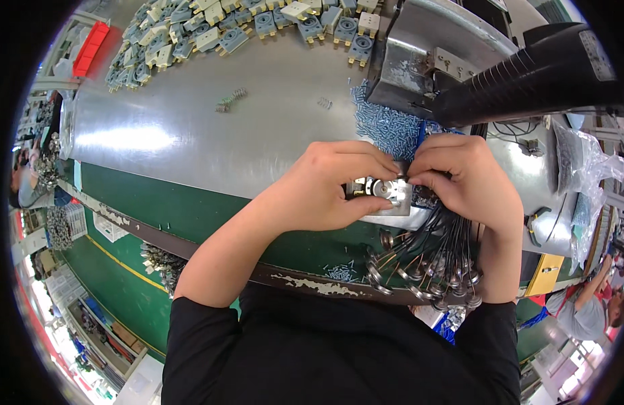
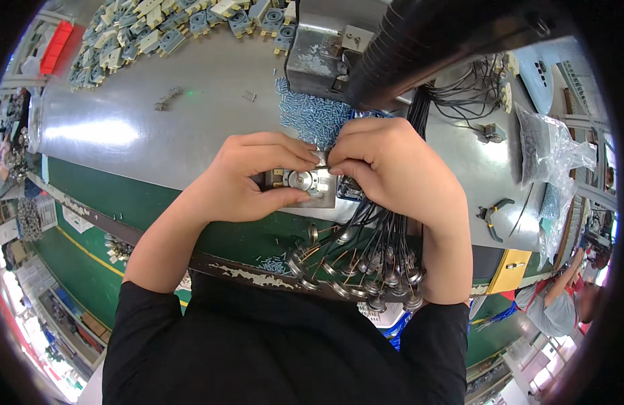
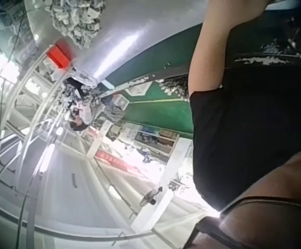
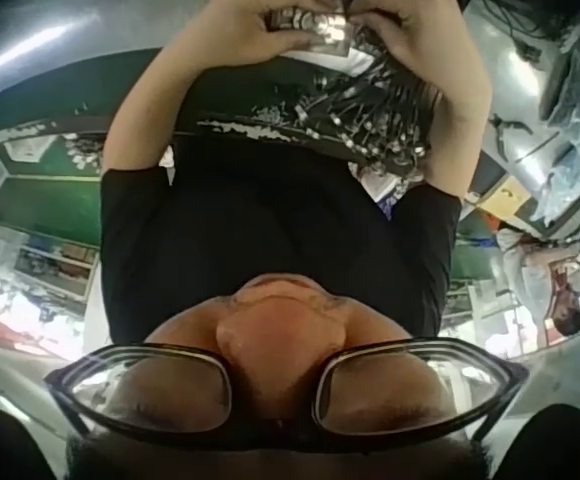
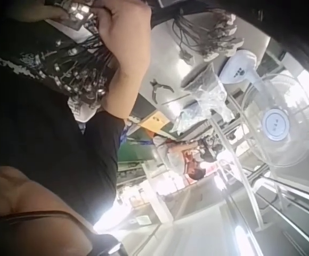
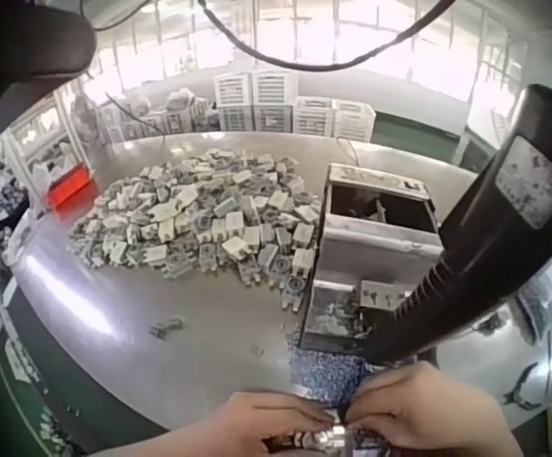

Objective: Assembling wire harnesses and electronic components at a factory workstation using a heat gun.

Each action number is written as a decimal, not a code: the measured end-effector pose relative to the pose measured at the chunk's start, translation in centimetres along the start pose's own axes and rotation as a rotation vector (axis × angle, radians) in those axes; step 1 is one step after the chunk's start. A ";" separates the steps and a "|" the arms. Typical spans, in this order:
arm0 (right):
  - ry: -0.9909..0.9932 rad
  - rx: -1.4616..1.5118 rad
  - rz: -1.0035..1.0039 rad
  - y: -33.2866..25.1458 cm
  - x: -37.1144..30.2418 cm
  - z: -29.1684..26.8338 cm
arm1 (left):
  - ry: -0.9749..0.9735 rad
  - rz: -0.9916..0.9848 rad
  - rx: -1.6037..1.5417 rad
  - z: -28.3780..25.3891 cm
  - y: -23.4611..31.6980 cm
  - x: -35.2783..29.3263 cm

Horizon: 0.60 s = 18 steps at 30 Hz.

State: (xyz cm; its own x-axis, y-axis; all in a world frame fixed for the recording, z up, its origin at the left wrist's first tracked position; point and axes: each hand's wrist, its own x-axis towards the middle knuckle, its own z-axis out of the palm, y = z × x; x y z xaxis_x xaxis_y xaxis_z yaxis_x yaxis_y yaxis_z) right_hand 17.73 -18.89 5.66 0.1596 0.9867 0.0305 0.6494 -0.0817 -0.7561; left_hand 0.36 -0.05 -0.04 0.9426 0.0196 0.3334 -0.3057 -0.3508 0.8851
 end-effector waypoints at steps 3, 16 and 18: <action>-0.031 -0.034 0.018 -1.1 -0.1 -0.6 | 0.010 0.021 -0.019 0.1 -0.1 0.0; 0.133 -0.030 0.117 -3.0 -0.3 -0.4 | 0.033 -0.007 -0.039 0.1 -0.1 -0.3; 0.097 -0.079 0.034 -2.8 0.0 -0.7 | 0.021 -0.008 -0.029 0.2 0.0 -0.3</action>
State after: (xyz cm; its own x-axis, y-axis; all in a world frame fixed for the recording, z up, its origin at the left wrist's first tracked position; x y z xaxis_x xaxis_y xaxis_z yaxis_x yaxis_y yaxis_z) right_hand 16.43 -18.81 8.24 0.2517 0.9652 0.0717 0.6985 -0.1298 -0.7037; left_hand 0.07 -0.21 -0.18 0.9420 0.0418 0.3329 -0.3025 -0.3232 0.8967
